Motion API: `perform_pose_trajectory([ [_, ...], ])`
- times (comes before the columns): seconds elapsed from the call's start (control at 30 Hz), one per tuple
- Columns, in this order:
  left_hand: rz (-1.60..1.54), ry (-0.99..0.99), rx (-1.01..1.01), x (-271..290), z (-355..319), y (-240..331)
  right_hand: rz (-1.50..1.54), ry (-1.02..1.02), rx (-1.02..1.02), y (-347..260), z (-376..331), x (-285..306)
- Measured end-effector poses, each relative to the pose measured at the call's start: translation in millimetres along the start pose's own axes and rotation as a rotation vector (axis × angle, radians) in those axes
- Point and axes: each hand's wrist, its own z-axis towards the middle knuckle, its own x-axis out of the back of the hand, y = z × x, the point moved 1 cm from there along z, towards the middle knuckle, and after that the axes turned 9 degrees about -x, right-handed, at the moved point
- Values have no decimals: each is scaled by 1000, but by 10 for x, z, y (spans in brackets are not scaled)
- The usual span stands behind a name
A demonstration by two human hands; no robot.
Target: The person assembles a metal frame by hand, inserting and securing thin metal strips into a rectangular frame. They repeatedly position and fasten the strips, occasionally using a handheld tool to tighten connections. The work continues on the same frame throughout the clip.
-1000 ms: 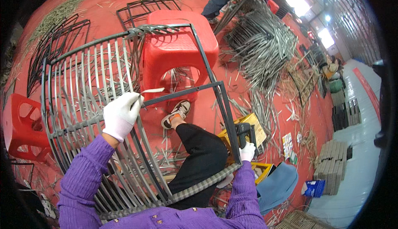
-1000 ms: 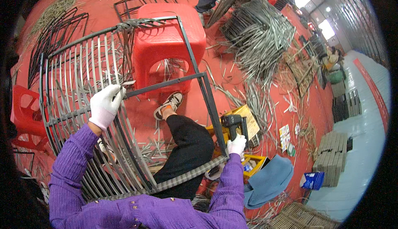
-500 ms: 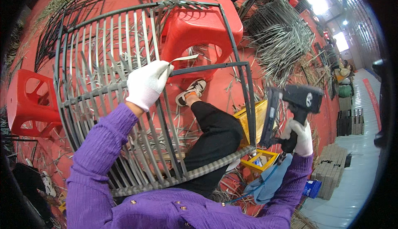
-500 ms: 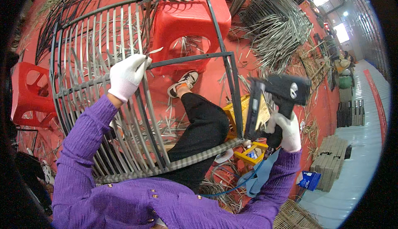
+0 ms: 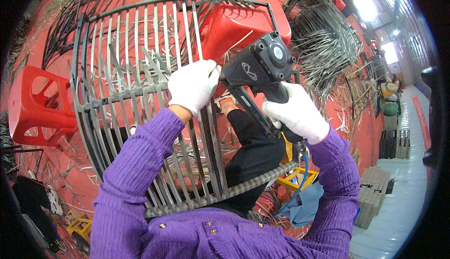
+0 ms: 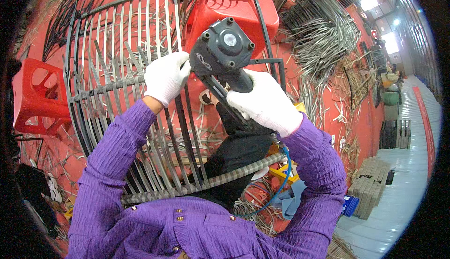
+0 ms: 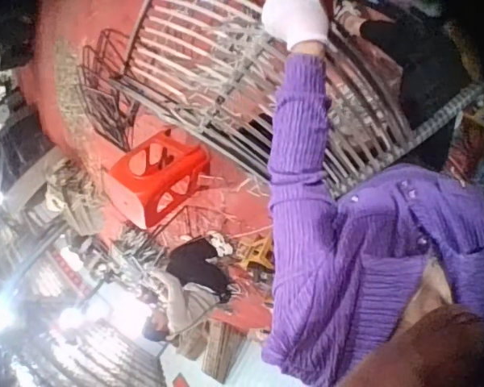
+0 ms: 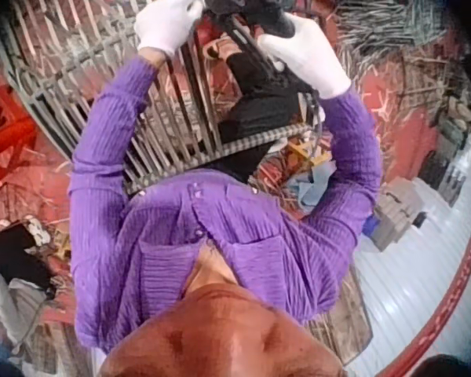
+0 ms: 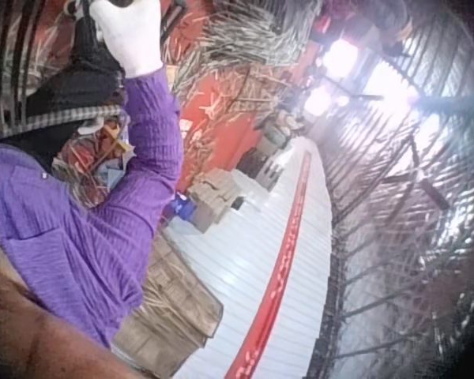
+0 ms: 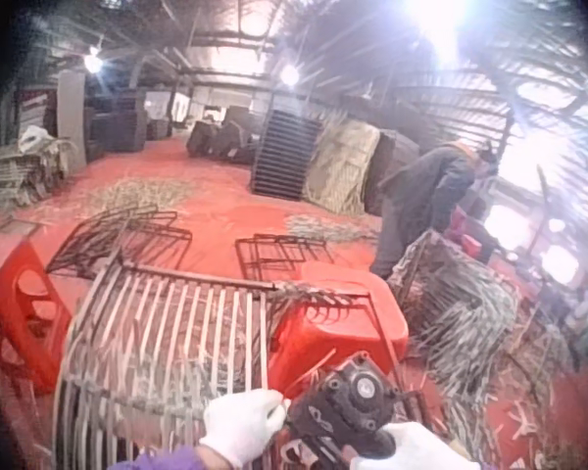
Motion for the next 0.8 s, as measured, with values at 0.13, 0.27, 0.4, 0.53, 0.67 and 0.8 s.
perform_pose_trajectory([
  [0.13, -54, 40, -7, -23, -5, -19, -188, 54, 161, -44, -20, -26],
  [0.27, -57, 30, -47, 13, 20, -23, -152, 35, 99, 66, 11, 22],
  [0.4, 3, -35, -32, 62, 2, -21, 238, 85, -40, 461, -253, 458],
  [0.53, -23, 11, -47, 105, -29, -63, 368, 360, -86, 1446, -625, 1269],
  [0.67, -23, -51, -119, 176, -38, -79, -52, 736, -328, 2978, -218, 1506],
  [0.8, 25, -256, -99, 281, -19, -81, -555, 980, -661, 4286, 436, 1007],
])
